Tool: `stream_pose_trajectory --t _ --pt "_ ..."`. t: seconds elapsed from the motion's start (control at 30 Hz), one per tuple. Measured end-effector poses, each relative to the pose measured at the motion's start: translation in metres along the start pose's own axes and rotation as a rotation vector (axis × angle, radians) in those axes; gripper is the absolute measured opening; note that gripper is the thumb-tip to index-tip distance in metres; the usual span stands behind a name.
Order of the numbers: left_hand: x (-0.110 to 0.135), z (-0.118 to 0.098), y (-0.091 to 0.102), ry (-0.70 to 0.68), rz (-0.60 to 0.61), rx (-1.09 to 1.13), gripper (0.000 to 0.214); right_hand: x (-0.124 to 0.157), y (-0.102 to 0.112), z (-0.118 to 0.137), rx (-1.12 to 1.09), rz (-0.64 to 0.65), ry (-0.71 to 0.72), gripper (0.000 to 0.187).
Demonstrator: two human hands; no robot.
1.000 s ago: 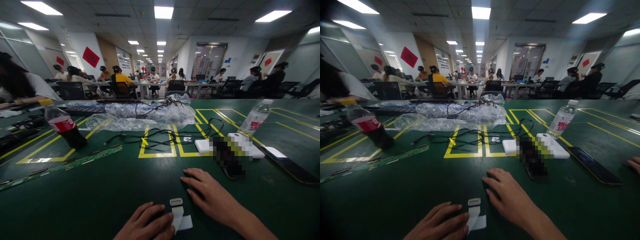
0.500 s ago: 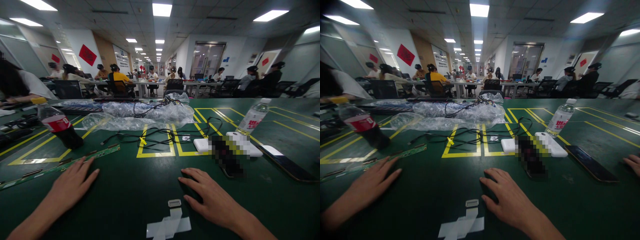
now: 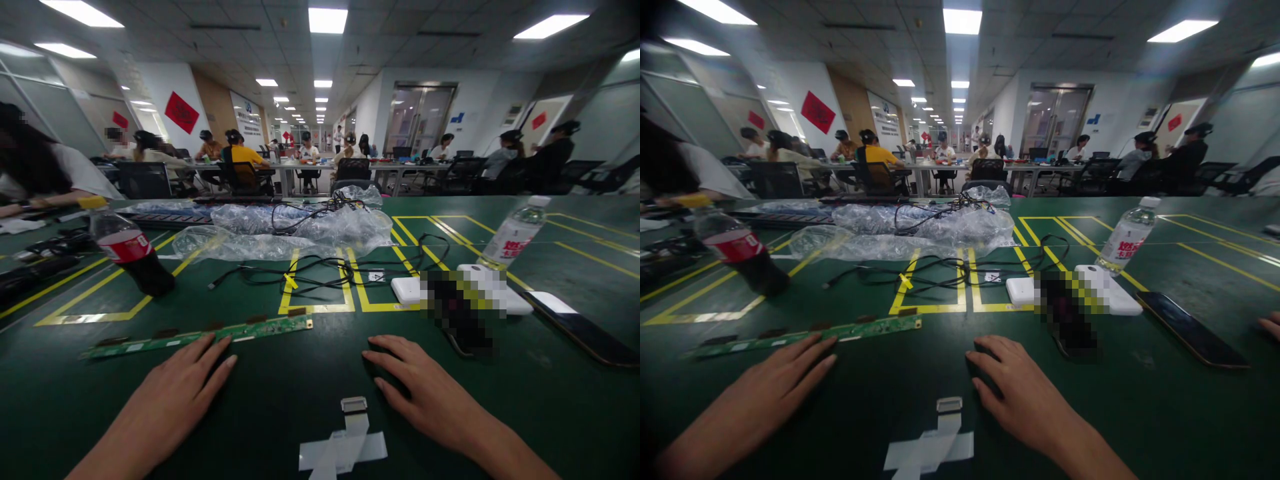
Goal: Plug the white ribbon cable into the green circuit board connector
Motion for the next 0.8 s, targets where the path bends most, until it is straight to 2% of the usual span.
stream_pose_trajectory --t 0.07,0.2,0.37,0.47,0.57,0.67,0.8 --pt "0.002 -0.038 0.005 -0.036 0.045 -0.003 0.06 -0.001 0.002 0.003 -0.003 -0.03 0.017 0.041" --pt "0.003 -0.105 0.012 -0.188 0.042 -0.044 0.056 0.0 0.004 0.012 -0.025 -0.086 0.088 0.039" --pt "0.001 -0.157 0.011 -0.371 -0.023 -0.069 0.052 0.002 0.003 0.02 -0.034 -0.102 0.139 0.039" --pt "0.001 -0.172 0.011 -0.412 -0.039 -0.077 0.052 0.003 -0.001 0.019 -0.043 -0.073 0.147 0.041" --pt "0.0 -0.178 0.011 -0.424 -0.041 -0.07 0.052 0.002 -0.005 0.015 -0.039 -0.025 0.116 0.042" --pt "-0.001 -0.174 0.012 -0.442 -0.049 -0.033 0.051 0.0 -0.005 0.014 -0.037 0.013 0.095 0.044" --pt "0.008 -0.164 0.025 -0.511 -0.127 0.088 0.044 0.0 -0.002 0.015 -0.058 0.017 0.094 0.045"
Point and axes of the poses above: each hand's wrist, its own x-axis away from the middle knuckle, its own y-axis out of the back of the hand, z = x × y, the point moved 6 cm from there along -x, towards the middle knuckle, and after that the axes turned 5 degrees about -y, right-handed, at the moved point
